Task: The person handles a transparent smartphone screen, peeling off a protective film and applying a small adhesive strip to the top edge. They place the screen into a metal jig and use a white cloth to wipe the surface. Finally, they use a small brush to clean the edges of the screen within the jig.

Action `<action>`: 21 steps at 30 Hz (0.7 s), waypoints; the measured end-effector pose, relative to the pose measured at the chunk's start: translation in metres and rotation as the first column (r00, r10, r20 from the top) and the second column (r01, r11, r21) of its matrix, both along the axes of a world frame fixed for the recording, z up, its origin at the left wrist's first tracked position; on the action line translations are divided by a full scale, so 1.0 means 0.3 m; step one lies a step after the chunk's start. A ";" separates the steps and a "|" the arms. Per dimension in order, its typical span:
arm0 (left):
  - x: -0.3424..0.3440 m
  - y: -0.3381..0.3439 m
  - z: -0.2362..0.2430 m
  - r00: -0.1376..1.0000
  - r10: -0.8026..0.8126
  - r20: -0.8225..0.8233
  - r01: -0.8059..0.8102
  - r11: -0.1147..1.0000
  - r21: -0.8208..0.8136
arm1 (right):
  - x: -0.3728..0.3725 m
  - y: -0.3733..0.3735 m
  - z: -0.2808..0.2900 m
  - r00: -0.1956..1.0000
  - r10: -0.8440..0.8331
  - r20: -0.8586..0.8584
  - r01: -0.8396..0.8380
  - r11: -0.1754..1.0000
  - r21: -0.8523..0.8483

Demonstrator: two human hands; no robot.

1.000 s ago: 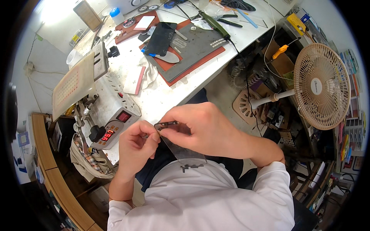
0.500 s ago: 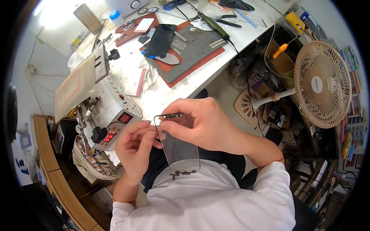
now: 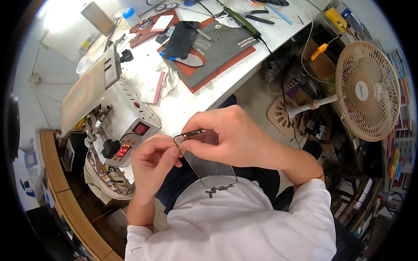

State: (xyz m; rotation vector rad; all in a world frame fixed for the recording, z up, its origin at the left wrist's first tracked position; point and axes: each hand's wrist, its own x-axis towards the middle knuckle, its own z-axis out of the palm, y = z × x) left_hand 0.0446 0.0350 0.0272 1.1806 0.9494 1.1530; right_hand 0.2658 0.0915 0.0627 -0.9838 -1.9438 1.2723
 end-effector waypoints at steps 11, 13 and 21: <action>-0.002 0.008 0.017 0.995 -0.015 -0.102 0.005 0.995 -0.095 | -0.002 -0.011 0.009 0.998 0.017 0.057 -0.024 0.991 0.131; 0.000 0.009 0.015 0.993 -0.004 -0.116 -0.007 0.996 -0.091 | -0.005 -0.015 0.007 0.998 0.011 0.069 -0.023 0.984 0.176; 0.013 0.009 0.004 0.986 0.047 -0.162 -0.054 0.998 -0.042 | -0.017 -0.022 -0.018 0.995 -0.052 0.088 0.015 0.927 0.375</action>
